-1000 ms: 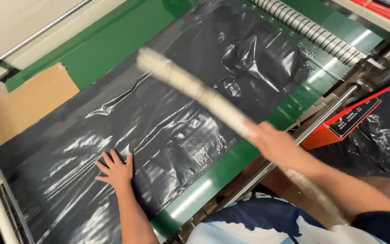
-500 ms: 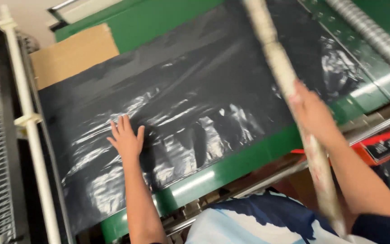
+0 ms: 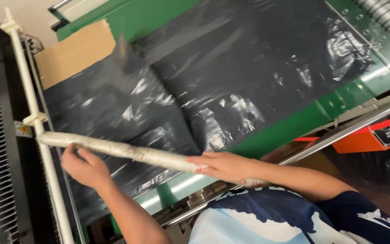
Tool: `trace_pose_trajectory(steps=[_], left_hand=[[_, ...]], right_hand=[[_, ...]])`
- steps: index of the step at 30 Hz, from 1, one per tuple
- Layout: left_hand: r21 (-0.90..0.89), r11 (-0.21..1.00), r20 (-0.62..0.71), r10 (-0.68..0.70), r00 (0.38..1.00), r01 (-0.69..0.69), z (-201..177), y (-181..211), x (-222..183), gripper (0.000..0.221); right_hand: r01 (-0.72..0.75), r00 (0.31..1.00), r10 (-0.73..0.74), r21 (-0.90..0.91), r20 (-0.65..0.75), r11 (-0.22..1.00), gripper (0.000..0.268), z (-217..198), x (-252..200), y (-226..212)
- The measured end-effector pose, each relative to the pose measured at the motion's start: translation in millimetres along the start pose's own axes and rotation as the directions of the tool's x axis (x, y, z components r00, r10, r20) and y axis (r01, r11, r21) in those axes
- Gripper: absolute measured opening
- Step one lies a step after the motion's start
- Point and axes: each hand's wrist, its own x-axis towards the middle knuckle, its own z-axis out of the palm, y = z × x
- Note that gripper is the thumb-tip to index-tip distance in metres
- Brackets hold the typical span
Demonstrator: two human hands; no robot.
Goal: Rolling individual plastic bags onto a tube at the end of a production line.
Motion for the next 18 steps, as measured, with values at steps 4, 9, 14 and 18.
trace_pose_trajectory(steps=[4,9,14,18], left_hand=[[0.085,0.992,0.311,-0.113,0.944,0.090,58,-8,-32,0.026],[0.153,0.988,0.509,-0.092,0.856,0.016,105,5,-64,0.045],[0.275,0.961,0.691,-0.219,0.689,0.029,124,22,-80,0.061],[0.338,0.941,0.777,-0.275,0.566,-0.006,143,25,-93,0.073]], right_hand=[[-0.337,0.829,0.341,0.091,-0.444,0.937,0.047,-23,-11,47],[-0.582,0.467,0.425,0.092,-0.776,0.808,0.046,-115,-105,157],[-0.631,0.325,0.369,0.091,-0.871,0.770,0.050,-154,-176,207],[-0.640,0.343,0.385,0.087,-0.857,0.764,0.056,-151,-170,161]])
